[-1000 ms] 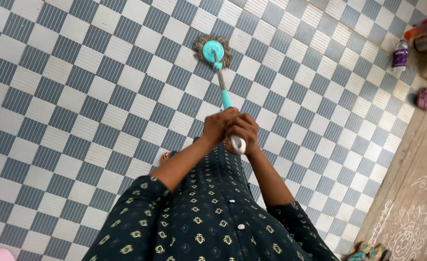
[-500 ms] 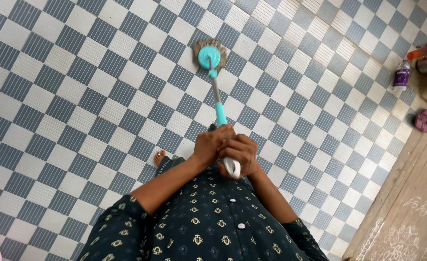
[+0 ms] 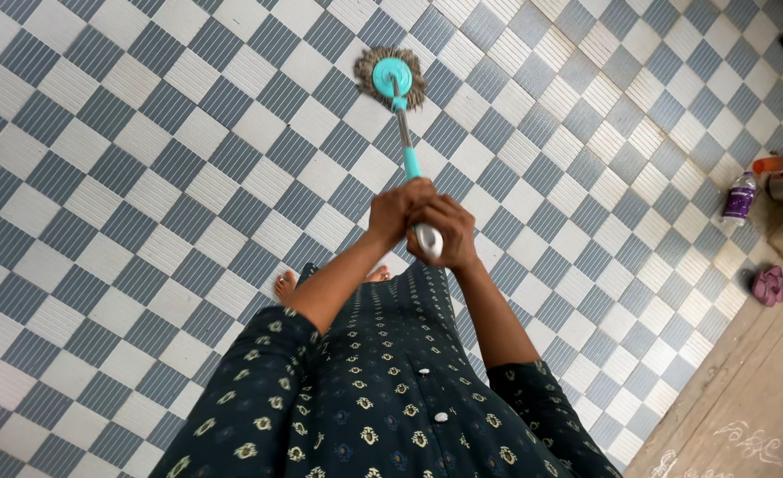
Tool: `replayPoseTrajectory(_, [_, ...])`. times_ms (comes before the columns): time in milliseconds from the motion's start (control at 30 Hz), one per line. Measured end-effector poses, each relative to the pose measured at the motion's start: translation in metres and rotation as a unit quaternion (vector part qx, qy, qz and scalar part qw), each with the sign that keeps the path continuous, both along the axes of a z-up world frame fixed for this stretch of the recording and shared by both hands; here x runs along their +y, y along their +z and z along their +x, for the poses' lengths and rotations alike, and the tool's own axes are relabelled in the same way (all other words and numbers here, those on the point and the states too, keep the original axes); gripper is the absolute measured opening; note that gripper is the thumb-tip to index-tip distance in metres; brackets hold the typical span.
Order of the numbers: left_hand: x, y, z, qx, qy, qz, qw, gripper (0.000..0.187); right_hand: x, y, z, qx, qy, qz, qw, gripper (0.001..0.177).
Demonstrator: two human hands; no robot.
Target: The person mops a checkered tiled floor using a turquoise spin mop. They move the mop back and forth across the surface, navigating around a pink bucket and various items placed along the walls.
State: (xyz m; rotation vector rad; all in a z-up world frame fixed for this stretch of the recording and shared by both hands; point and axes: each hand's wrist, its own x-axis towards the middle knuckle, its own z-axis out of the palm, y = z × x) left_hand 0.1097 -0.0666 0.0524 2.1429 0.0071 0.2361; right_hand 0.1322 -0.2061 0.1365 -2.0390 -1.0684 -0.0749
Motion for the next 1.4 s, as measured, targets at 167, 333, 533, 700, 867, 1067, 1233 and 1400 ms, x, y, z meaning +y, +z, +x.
replayPoseTrajectory(167, [0.015,-0.007,0.015,0.025,0.013,0.000,1.000,0.022,0.014,-0.005,0.010,0.004,0.010,0.000,1.000,0.020])
replayPoseTrajectory(333, [0.010,0.028,-0.031,-0.076,0.027,0.023,0.997,0.035,0.002,0.015,-0.010,-0.021,0.078,-0.006,0.997,0.016])
replayPoseTrajectory(533, [0.012,0.078,-0.087,0.012,-0.001,0.075,0.997,0.017,0.018,0.024,-0.042,-0.081,0.162,0.139,0.974,0.016])
replayPoseTrajectory(700, [0.032,0.060,-0.059,0.074,-0.018,0.069,0.995,0.020,0.042,-0.001,-0.016,-0.073,0.150,0.188,0.968,0.015])
replayPoseTrajectory(867, [0.073,0.000,0.022,-0.054,0.034,0.053,0.997,0.022,0.070,-0.014,0.037,0.025,0.066,0.008,0.998,0.012])
replayPoseTrajectory(1067, [0.128,-0.021,0.087,0.056,0.018,0.110,0.992,0.009,0.118,-0.018,0.078,0.036,0.059,-0.013,0.998,0.020])
replayPoseTrajectory(1233, [0.127,0.009,0.064,0.027,-0.014,0.119,0.992,0.008,0.112,0.002,0.082,0.012,0.107,-0.077,0.991,0.019])
replayPoseTrajectory(1400, [0.140,0.041,0.028,0.001,-0.071,0.118,0.990,0.020,0.130,0.024,0.064,-0.037,0.201,0.069,0.976,0.017])
